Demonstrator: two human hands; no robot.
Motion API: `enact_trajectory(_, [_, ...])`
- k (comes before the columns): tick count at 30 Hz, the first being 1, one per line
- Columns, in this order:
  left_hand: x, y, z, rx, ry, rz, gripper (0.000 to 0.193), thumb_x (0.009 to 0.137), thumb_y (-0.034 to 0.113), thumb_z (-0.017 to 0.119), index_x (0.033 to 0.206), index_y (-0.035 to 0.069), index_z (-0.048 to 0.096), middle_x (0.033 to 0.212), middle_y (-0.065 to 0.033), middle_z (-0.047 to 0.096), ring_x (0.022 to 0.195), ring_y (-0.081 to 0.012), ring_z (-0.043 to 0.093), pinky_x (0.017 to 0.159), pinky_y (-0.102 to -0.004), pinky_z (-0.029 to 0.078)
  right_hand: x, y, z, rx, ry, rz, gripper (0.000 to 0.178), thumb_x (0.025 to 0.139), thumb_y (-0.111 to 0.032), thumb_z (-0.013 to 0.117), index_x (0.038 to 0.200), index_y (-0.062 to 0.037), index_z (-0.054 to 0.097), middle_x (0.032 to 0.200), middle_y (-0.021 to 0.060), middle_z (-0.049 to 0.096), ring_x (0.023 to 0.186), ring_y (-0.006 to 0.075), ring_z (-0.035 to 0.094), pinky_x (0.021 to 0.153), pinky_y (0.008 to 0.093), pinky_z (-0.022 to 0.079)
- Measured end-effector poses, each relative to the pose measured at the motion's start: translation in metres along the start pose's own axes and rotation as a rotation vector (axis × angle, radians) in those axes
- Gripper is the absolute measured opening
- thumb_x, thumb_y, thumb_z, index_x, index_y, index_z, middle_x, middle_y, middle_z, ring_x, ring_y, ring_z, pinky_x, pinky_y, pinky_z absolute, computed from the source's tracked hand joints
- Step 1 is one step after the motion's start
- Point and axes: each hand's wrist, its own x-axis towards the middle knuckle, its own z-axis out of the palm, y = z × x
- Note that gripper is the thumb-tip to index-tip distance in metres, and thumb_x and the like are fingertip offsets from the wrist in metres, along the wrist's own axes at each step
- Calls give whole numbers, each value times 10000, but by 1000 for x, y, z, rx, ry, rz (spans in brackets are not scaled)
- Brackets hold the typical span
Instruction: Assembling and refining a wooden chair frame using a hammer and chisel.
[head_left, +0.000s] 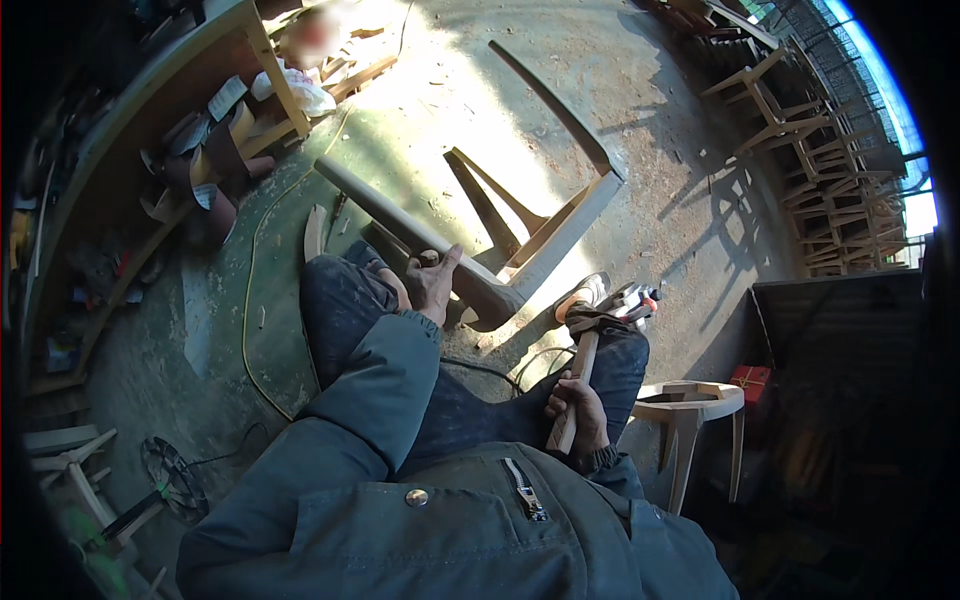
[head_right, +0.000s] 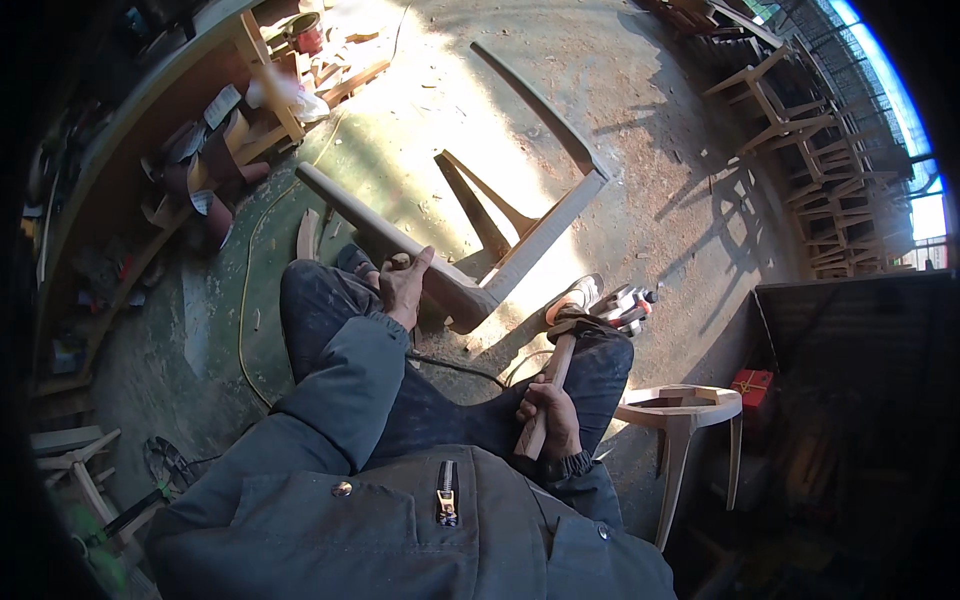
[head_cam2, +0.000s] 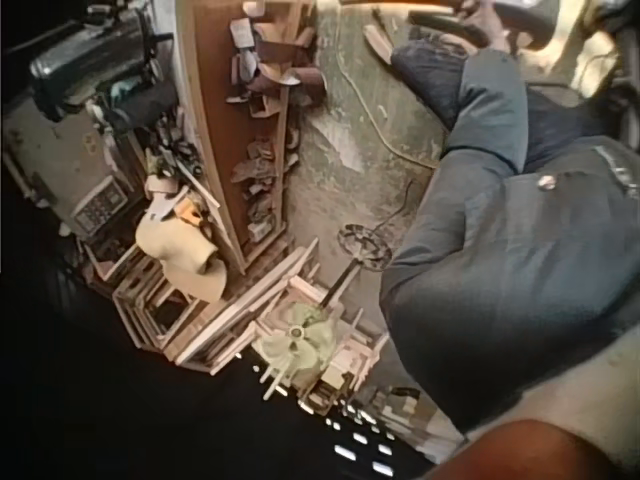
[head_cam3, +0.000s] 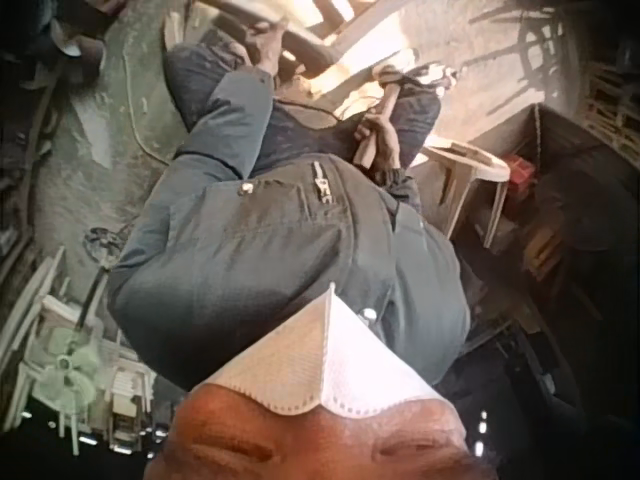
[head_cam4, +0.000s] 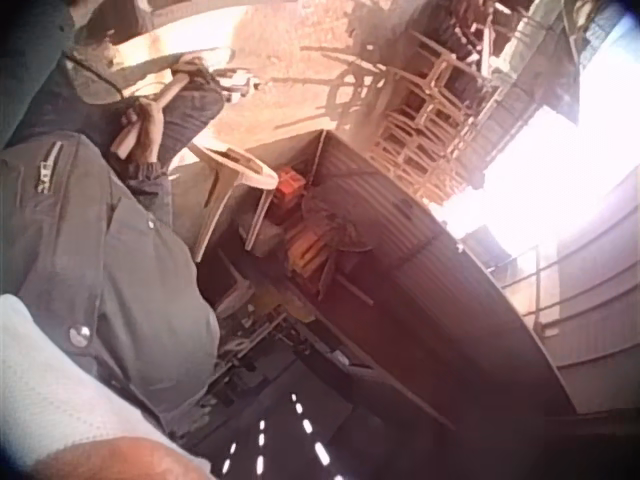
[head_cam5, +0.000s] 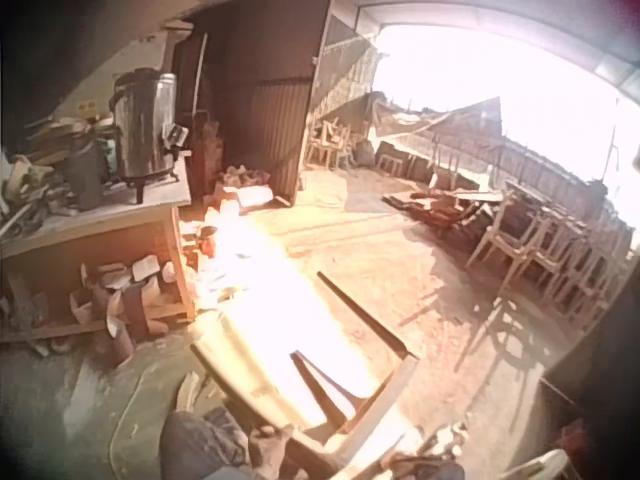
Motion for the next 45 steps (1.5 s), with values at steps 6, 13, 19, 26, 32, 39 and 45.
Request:
enact_trajectory(6, [3, 37, 33, -110, -231, 28, 651, 764, 357, 918, 1126, -47, 557, 1017, -113, 656, 933, -226, 628, 856, -356, 507, 8, -4, -11, 164, -4, 58, 199, 903, -56, 629, 1013, -113, 473, 722, 8, 493, 569, 141, 532, 587, 348, 502])
enact_trajectory(13, [40, 129, 106, 5, -295, 63, 581, 751, 331, 910, 1085, -13, 581, 925, -100, 674, 736, -200, 644, 573, -340, 500, 3, -11, -24, 285, -56, 54, 210, 902, -55, 634, 1043, -114, 489, 729, 16, 504, 556, 146, 529, 576, 348, 492])
enact_trajectory(19, [113, 218, 145, 391, -486, -92, 457, 739, 361, 906, 994, 68, 666, 872, -67, 678, 684, -241, 707, 442, -332, 377, -6, -15, -45, 545, -89, 33, 180, 940, -51, 603, 1064, -148, 516, 717, -5, 485, 572, 129, 532, 577, 339, 486])
enact_trajectory(26, [218, 269, 92, 977, -106, 481, 490, 783, 400, 809, 1031, -11, 707, 834, -157, 726, 670, -282, 702, 608, -398, 547, 2, -21, -41, 567, -145, 15, 188, 946, -57, 595, 1080, -153, 504, 742, -1, 491, 583, 139, 528, 588, 345, 487])
enact_trajectory(32, [62, 227, 138, 188, -414, 753, 484, 937, 208, 737, 1340, -28, 608, 1082, -145, 724, 924, -238, 715, 780, -349, 567, 3, -22, -45, 599, -97, 3, 202, 941, -58, 593, 1084, -155, 490, 744, 5, 489, 590, 139, 530, 588, 347, 485])
enact_trajectory(39, [2, 69, 193, -639, -381, -812, 768, 753, 666, 820, 1210, 149, 481, 981, -100, 522, 704, -226, 537, 615, -383, 468, 8, -22, -30, 514, -123, 41, 183, 944, -66, 582, 1088, -139, 494, 734, 10, 494, 604, 141, 531, 598, 344, 478])
enact_trajectory(45, [67, 106, 227, -736, -38, -375, 715, 746, 760, 755, 1118, 205, 500, 742, -10, 480, 586, -142, 462, 548, -327, 425, 5, -21, -46, 553, -126, 26, 125, 941, -81, 578, 998, -150, 492, 738, -7, 467, 623, 130, 519, 615, 327, 471])
